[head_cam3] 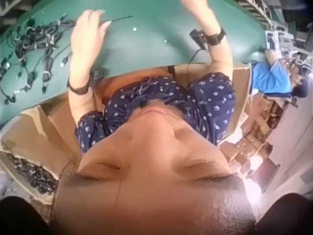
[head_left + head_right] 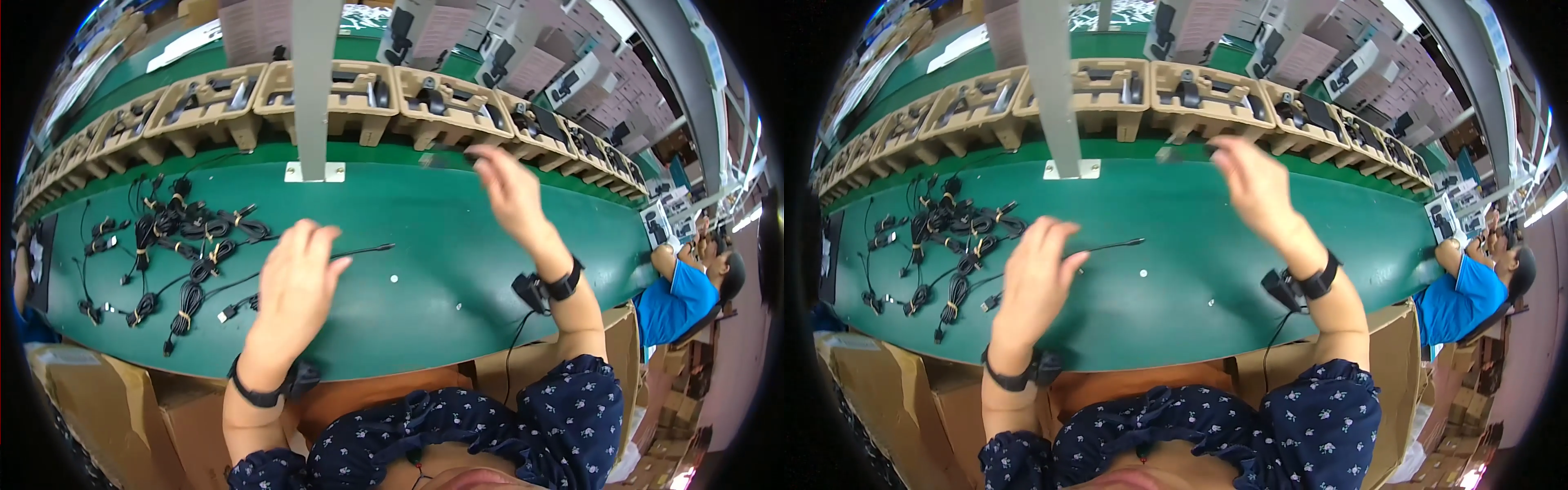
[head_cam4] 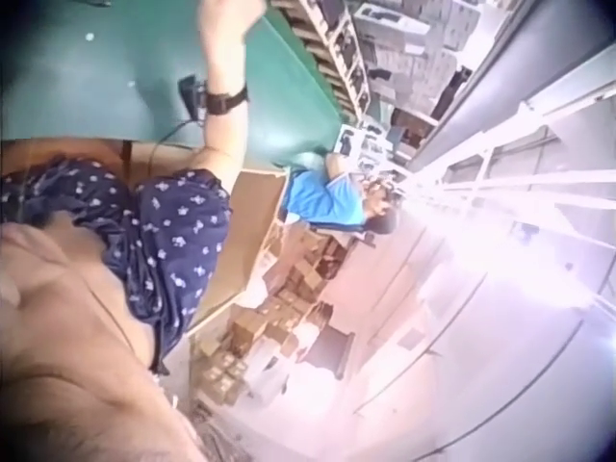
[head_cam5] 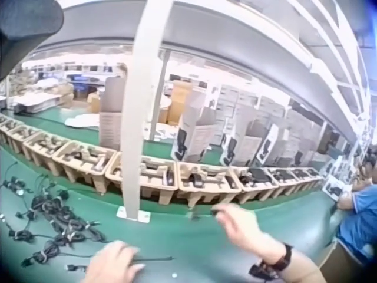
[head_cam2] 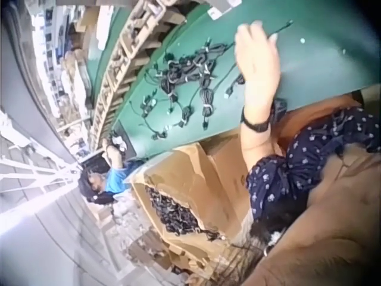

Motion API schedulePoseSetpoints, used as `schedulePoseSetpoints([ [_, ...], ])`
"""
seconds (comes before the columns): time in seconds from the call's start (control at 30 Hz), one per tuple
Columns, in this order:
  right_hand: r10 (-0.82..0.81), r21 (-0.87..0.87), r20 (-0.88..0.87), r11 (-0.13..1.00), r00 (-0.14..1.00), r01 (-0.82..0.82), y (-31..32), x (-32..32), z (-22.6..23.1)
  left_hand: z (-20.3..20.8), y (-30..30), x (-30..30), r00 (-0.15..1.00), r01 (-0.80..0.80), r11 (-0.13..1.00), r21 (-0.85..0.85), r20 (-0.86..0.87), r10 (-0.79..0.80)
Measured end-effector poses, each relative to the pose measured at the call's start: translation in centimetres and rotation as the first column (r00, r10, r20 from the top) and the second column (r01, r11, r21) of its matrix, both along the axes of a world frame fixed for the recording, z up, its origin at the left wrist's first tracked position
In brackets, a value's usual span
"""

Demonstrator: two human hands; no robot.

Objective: The person assembles product kits by placing a bundled cable and a base plate into each cardboard tray on the conveyor belt. The person retrieves base plates from a large box and picks up cables from a pile to complete each tray.

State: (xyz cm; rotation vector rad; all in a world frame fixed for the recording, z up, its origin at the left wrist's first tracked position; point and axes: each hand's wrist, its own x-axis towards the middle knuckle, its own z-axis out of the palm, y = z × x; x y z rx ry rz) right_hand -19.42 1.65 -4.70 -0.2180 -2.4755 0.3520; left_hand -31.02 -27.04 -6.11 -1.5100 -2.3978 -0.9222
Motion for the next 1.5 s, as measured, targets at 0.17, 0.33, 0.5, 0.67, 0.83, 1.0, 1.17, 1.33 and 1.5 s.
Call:
schedulePoseSetpoints([
  [0.17, -0.523, 0.265, -0.083, 0.809, 0.848, 0.525, 13.8, 0.5, 2.2, 1.4, -2.4, -0.3, 0.98, -0.19, 0.957, -0.22, -0.092, 0.174],
  [0.33, -0.671, 0.556, 0.08, 0.644, 0.737, 0.526, 20.8, -2.3, 0.3, -1.9, -5.9, -0.3, 0.951, -0.305, 0.835, -0.458, -0.092, 0.297],
  [0.5, -0.707, 0.748, 0.07, 0.504, 0.704, 0.431, 23.5, -3.2, 0.5, -2.9, -4.3, -1.5, 0.966, -0.253, 0.758, -0.602, -0.106, 0.238],
  [0.67, -0.669, 0.853, 0.253, 0.495, 0.699, 0.164, 23.7, -5.2, 0.3, -3.5, -1.1, -1.7, 0.991, -0.129, 0.815, -0.565, -0.09, 0.094],
  [0.83, -0.716, 0.862, 0.37, 0.503, 0.593, 0.07, 23.3, -6.5, 1.0, -4.9, 2.1, -2.6, 0.998, 0.022, 0.905, -0.424, 0.056, 0.002],
  [1.0, -0.713, 0.717, 0.443, 0.646, 0.543, 0.263, 24.3, -7.2, 0.3, -5.6, 1.7, -3.7, 0.98, 0.027, 0.914, -0.405, 0.191, 0.055],
  [1.17, -0.756, 0.111, 0.084, 0.655, 0.649, 0.748, 25.5, -8.3, -5.2, -5.7, 1.8, -3.8, 0.966, 0.044, 0.901, -0.433, 0.25, 0.073],
  [1.33, -0.709, 0.075, 0.122, 0.705, 0.695, 0.705, 25.8, -8.4, -6.3, -6.4, 1.4, -3.8, 0.987, 0.022, 0.936, -0.352, 0.157, 0.036],
  [1.5, -0.602, 0.383, 0.028, 0.744, 0.798, 0.547, 25.5, -5.8, -6.6, -6.6, 1.2, -4.1, 0.988, 0.029, 0.938, -0.346, 0.15, 0.025],
])
